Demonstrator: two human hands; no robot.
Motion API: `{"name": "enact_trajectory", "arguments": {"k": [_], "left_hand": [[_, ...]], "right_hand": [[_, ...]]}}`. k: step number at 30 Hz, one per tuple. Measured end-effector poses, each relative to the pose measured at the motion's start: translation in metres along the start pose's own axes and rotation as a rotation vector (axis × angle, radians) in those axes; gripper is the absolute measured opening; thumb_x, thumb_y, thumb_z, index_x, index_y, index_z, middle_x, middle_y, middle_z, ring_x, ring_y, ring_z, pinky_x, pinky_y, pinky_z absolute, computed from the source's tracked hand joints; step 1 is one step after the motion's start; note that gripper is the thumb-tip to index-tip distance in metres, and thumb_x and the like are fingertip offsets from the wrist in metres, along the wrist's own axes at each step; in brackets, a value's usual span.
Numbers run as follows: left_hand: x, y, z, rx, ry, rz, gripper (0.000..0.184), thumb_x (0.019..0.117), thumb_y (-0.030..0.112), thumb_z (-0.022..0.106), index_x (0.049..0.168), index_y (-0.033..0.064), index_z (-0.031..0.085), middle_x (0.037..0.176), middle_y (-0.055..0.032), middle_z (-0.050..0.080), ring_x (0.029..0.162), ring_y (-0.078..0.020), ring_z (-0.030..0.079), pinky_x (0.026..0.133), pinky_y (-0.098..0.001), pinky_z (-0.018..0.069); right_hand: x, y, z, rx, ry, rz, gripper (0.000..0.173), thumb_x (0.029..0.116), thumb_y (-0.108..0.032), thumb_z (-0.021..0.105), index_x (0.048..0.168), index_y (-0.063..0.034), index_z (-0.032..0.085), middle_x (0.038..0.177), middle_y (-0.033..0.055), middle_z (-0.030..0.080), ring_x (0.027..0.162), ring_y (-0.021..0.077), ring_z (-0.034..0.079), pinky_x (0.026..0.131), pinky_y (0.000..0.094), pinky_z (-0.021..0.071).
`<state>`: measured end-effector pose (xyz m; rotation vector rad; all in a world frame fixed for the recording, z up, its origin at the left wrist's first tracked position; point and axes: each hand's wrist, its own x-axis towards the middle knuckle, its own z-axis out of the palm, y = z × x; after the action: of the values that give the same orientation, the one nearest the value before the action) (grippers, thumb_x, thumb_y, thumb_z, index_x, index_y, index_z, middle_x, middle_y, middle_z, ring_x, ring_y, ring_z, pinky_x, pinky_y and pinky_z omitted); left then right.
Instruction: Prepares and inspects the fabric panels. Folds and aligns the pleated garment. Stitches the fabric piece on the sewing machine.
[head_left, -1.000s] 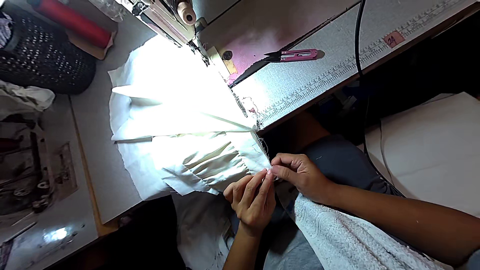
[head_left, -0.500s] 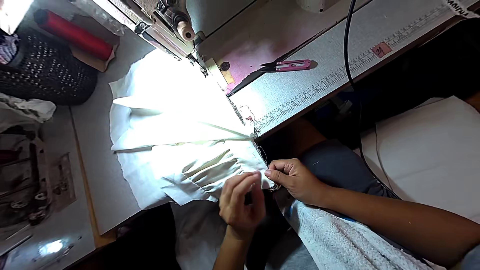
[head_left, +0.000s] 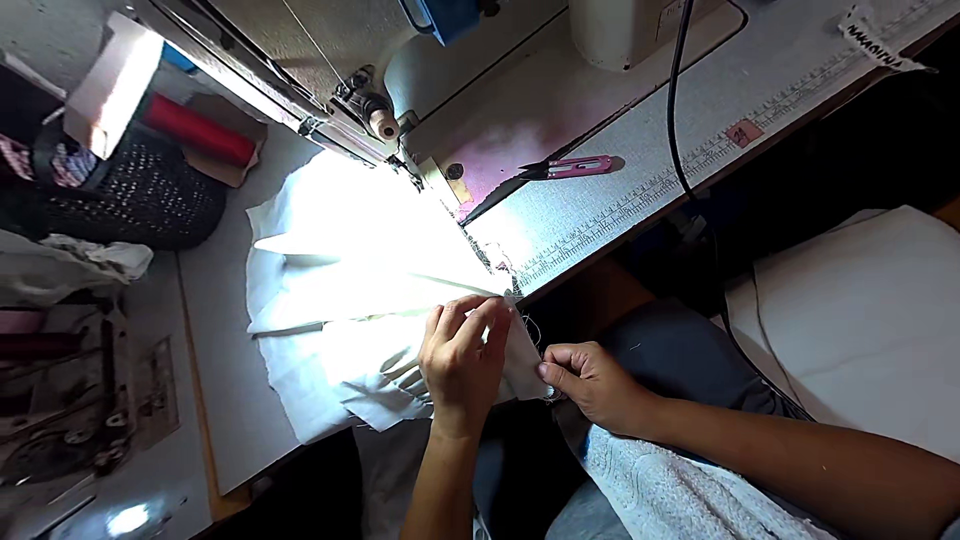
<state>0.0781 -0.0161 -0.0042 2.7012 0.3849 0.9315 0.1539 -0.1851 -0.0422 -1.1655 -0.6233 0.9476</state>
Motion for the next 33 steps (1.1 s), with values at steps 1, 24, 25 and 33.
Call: {"name": "enact_trajectory", "arguments": {"k": [1, 24, 25, 33], "left_hand": [[-0.001, -0.001, 0.001, 0.001, 0.032, 0.004, 0.016, 0.0940, 0.021, 0.074, 0.095, 0.0062, 0.080, 0.099, -0.0100, 0.074, 0.091, -0.0168, 0.068, 0.079, -0.0286, 0.0528], [-0.097, -0.060, -0.111, -0.100, 0.571, -1.207, 0.040, 0.1088, 0.018, 0.043, 0.136, -0.0112, 0.043, 0.116, -0.0150, 0.058, 0.097, -0.0113, 0.060, 0.086, -0.0283, 0.0518], [-0.096, -0.060, -0.110, -0.169, 0.559, -1.266, 0.036, 0.1101, 0.021, 0.043, 0.131, -0.0089, 0.048, 0.107, -0.0103, 0.059, 0.092, -0.0092, 0.061, 0.082, -0.0269, 0.0522], [-0.091, -0.070, -0.125, -0.150, 0.530, -1.010, 0.012, 0.1013, 0.008, 0.058, 0.106, -0.0025, 0.058, 0.088, 0.0039, 0.061, 0.079, 0.0014, 0.061, 0.075, -0.0197, 0.0523]], "right_hand": [[0.000, 0.000, 0.000, 0.002, 0.001, -0.001, 0.025, 0.1021, -0.011, 0.054, 0.078, -0.0061, 0.060, 0.068, -0.0057, 0.053, 0.063, -0.0027, 0.052, 0.060, 0.0144, 0.0435], [-0.002, -0.006, 0.003, 0.038, -0.001, -0.054, 0.025, 0.1029, -0.011, 0.052, 0.080, -0.0091, 0.063, 0.069, -0.0095, 0.057, 0.063, -0.0045, 0.055, 0.059, 0.0134, 0.0467], [-0.002, -0.006, 0.004, 0.033, -0.006, -0.044, 0.026, 0.1029, -0.010, 0.052, 0.079, -0.0104, 0.062, 0.068, -0.0100, 0.057, 0.062, -0.0045, 0.055, 0.059, 0.0131, 0.0462], [-0.001, -0.013, 0.009, 0.020, 0.020, -0.015, 0.026, 0.1021, -0.008, 0.052, 0.079, -0.0095, 0.062, 0.067, -0.0096, 0.057, 0.061, -0.0045, 0.054, 0.058, 0.0127, 0.0457]]}}
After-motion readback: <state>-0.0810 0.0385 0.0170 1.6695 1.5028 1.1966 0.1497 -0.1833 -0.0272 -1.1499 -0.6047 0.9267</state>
